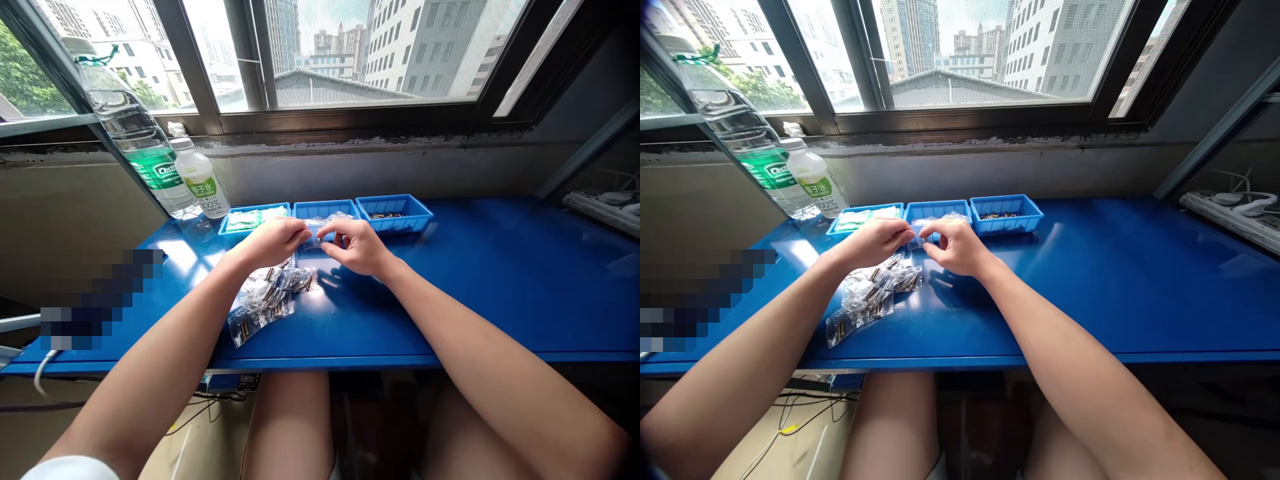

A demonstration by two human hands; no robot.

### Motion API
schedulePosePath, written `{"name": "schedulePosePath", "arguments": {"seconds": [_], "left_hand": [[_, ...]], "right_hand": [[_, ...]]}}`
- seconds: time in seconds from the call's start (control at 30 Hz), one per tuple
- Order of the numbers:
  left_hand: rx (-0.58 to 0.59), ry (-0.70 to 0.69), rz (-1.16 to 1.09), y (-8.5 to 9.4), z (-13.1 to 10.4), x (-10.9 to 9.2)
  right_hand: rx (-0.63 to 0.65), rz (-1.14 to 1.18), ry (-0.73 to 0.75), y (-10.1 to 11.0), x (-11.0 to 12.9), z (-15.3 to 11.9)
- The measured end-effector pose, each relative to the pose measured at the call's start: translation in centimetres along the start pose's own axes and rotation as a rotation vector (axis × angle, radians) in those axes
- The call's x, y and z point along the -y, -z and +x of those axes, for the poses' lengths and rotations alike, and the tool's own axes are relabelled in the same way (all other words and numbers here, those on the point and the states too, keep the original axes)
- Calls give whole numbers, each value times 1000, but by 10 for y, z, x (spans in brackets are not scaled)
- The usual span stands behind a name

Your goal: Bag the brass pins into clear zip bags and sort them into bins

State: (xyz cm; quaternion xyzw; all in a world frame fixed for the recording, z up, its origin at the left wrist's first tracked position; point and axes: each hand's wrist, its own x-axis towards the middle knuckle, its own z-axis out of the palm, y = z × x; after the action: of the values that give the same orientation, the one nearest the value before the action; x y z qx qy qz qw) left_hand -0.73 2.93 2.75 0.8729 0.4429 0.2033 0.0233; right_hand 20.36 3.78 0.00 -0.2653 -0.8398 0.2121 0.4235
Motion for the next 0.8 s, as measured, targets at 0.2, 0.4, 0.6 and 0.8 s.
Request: {"name": "schedulePosePath", "arguments": {"seconds": [0.2, 0.4, 0.6, 0.8], "left_hand": [[-147, -47, 6, -1, 1, 2], [-232, -11, -19, -3, 0, 2], [-61, -7, 70, 6, -1, 0], [215, 66, 115, 14, -2, -2]], "right_hand": [[-71, -15, 20, 0, -1, 0], [-118, -37, -2, 1, 0, 0], [-160, -163, -121, 2, -6, 1], [-90, -244, -231, 2, -13, 1]]}}
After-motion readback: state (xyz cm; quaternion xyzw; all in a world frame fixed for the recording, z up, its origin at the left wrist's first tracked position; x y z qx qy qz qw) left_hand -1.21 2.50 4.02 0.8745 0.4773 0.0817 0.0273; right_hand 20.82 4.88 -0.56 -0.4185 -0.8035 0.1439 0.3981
